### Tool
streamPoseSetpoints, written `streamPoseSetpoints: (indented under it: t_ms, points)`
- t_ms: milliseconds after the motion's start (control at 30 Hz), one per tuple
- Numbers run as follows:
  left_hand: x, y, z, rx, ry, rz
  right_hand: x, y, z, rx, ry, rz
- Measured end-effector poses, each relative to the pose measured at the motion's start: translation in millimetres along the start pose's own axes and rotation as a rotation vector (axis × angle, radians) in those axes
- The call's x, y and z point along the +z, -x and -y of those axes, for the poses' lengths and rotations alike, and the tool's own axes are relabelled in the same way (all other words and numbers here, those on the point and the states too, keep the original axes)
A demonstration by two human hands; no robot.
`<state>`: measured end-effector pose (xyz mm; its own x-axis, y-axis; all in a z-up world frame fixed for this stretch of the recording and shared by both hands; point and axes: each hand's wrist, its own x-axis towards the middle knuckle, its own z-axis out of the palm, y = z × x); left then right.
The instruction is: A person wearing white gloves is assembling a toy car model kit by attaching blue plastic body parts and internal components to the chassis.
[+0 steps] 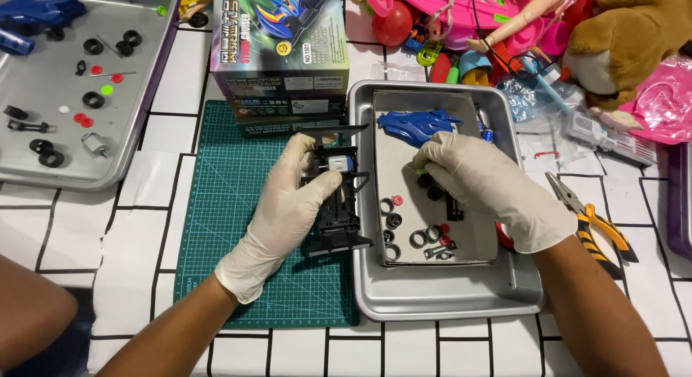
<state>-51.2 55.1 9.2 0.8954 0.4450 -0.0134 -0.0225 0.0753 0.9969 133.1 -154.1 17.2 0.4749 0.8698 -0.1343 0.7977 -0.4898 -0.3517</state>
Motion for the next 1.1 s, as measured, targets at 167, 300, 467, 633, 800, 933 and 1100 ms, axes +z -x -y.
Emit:
streamPoseSetpoints:
  t_ms: [167,300,467,633,800,933,1100]
  points:
    - [2,0,3,-0.019,-0.013,0.007,-13,3,18,0.017,-0.002,0.014]
    - [6,8,-2,-0.048,-0.032,0.005,1,-5,-2,0.023,0.053,0.068]
    - [8,9,-2,-0.049,-0.031,0.030,-6,-1,5,0.159,-0.016,0.078]
    - [8,10,-3,-0.025,-0.048,0.036,-17,1,11,0.153,0.034,-0.009]
    - [8,11,-3,-0.036,-0.014,0.044,-3,-7,5,0.084,0.080,0.056]
    - [9,12,-4,-0.024,-0.036,0.058,1,-5,6,0.160,-0.016,0.053]
    - [7,7,-5,-0.039,-0.066,0.042,2,-4,12,0.143,0.032,0.026]
